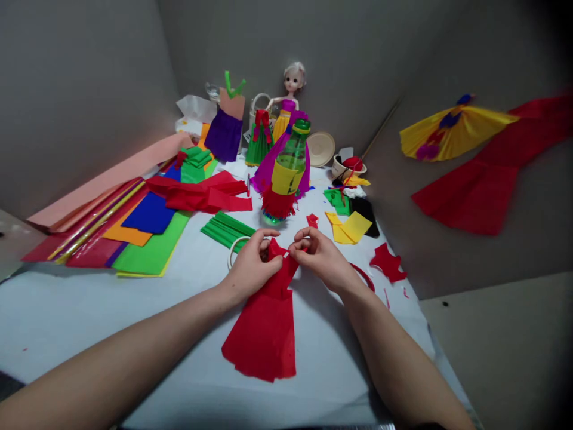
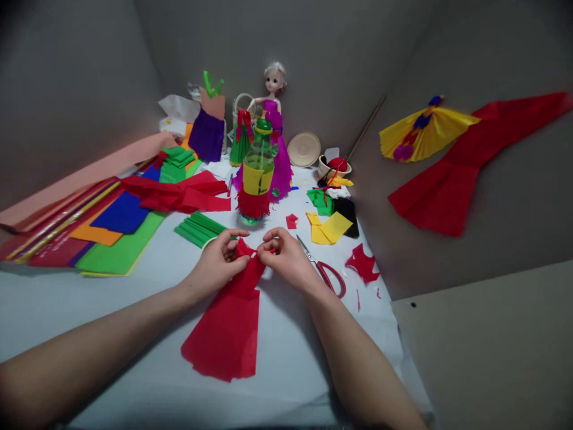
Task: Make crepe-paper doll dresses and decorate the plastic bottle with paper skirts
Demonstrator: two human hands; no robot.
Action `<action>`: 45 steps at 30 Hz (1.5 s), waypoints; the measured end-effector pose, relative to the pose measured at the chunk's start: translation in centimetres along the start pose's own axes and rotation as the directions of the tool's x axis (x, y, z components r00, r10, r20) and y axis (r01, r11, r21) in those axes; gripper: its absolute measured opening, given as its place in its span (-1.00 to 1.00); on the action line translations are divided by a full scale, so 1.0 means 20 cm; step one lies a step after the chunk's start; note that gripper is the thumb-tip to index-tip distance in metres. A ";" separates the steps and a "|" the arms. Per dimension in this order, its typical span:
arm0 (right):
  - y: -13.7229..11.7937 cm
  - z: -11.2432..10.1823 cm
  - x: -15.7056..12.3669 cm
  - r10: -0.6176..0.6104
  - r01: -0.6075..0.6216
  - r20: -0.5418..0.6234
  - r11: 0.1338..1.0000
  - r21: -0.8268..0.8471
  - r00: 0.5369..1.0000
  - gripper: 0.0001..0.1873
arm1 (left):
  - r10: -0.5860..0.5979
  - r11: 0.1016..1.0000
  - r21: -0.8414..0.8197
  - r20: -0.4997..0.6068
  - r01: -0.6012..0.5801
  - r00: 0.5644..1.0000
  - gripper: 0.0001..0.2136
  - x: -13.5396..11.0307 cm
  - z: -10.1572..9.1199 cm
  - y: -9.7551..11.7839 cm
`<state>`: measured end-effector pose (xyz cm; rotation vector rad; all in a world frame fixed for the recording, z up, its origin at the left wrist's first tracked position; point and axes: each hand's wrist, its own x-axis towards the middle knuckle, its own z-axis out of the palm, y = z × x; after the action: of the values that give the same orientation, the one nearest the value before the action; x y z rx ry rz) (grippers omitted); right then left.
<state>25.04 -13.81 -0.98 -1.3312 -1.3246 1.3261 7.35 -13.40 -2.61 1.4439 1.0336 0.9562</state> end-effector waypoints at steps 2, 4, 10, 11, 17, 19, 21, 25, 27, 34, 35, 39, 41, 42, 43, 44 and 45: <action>0.01 -0.01 0.01 0.011 -0.010 -0.025 0.999 0.032 1.000 -0.64 | 0.147 0.978 0.164 -0.111 -0.128 0.983 -0.63 -0.01 0.00 0.01; 0.01 -0.01 0.01 0.020 -0.017 -0.044 0.998 0.062 0.999 -0.63 | 0.362 0.875 0.398 -0.162 -0.275 0.918 -0.75 -0.03 -0.01 0.03; -0.03 0.01 -0.02 0.058 -0.058 -0.004 0.991 0.119 0.998 -0.61 | 0.373 0.742 0.601 -0.002 -0.297 0.928 -0.87 -0.05 -0.01 0.07; -0.04 0.02 -0.03 0.056 -0.056 0.004 0.990 0.126 0.998 -0.61 | 0.334 0.765 0.585 -0.004 -0.269 0.943 -0.87 -0.05 -0.01 0.08; -0.05 0.03 -0.06 0.028 -0.032 0.028 0.991 0.127 0.999 -0.62 | 0.192 0.878 0.445 0.018 -0.179 0.981 -0.82 -0.03 -0.01 0.10; -0.05 0.03 -0.06 0.029 -0.034 0.040 0.991 0.129 0.999 -0.62 | 0.163 0.897 0.412 0.035 -0.163 0.986 -0.81 -0.03 -0.01 0.11; -0.06 0.03 -0.06 0.033 -0.039 0.047 0.990 0.132 0.998 -0.62 | 0.152 0.908 0.389 0.039 -0.155 0.988 -0.81 -0.03 -0.01 0.11; -0.06 0.03 -0.06 0.036 -0.043 0.048 0.989 0.140 0.998 -0.61 | 0.146 0.921 0.359 0.038 -0.150 0.989 -0.82 -0.03 -0.01 0.11; -0.06 0.03 -0.07 0.040 -0.046 0.045 0.989 0.143 0.998 -0.60 | 0.149 0.925 0.346 0.041 -0.154 0.988 -0.82 -0.03 -0.02 0.11; -0.06 0.03 -0.07 0.047 -0.052 0.038 0.989 0.139 0.998 -0.60 | 0.153 0.931 0.327 0.050 -0.161 0.987 -0.83 -0.03 -0.02 0.09; -0.06 0.03 -0.07 0.043 -0.048 0.040 0.990 0.136 0.998 -0.61 | 0.151 0.932 0.325 0.048 -0.159 0.987 -0.83 -0.03 -0.03 0.09; -0.06 0.03 -0.07 0.036 -0.041 0.039 0.989 0.140 0.999 -0.61 | 0.145 0.938 0.310 0.046 -0.152 0.988 -0.84 -0.03 -0.03 0.09; -0.06 0.03 -0.07 0.040 -0.045 0.038 0.989 0.142 0.998 -0.61 | 0.149 0.940 0.305 0.045 -0.155 0.988 -0.84 -0.03 -0.03 0.10; -0.06 0.03 -0.07 0.040 -0.046 0.040 0.989 0.142 0.998 -0.61 | 0.151 0.940 0.304 0.043 -0.157 0.988 -0.85 -0.03 -0.03 0.10; -0.07 0.03 -0.06 0.041 -0.046 0.039 0.989 0.143 0.998 -0.60 | 0.154 0.940 0.303 0.038 -0.158 0.987 -0.85 -0.03 -0.03 0.10; -0.07 0.03 -0.06 0.042 -0.047 0.036 0.988 0.144 0.998 -0.61 | 0.156 0.940 0.301 0.032 -0.158 0.987 -0.85 -0.03 -0.03 0.10; -0.07 0.03 -0.06 0.046 -0.050 0.032 0.988 0.146 0.998 -0.61 | 0.158 0.941 0.298 0.023 -0.158 0.987 -0.85 -0.03 -0.03 0.10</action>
<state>24.42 -14.91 0.40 -1.2540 -1.1956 1.4512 6.87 -13.89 -0.67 1.8001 1.1114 0.9420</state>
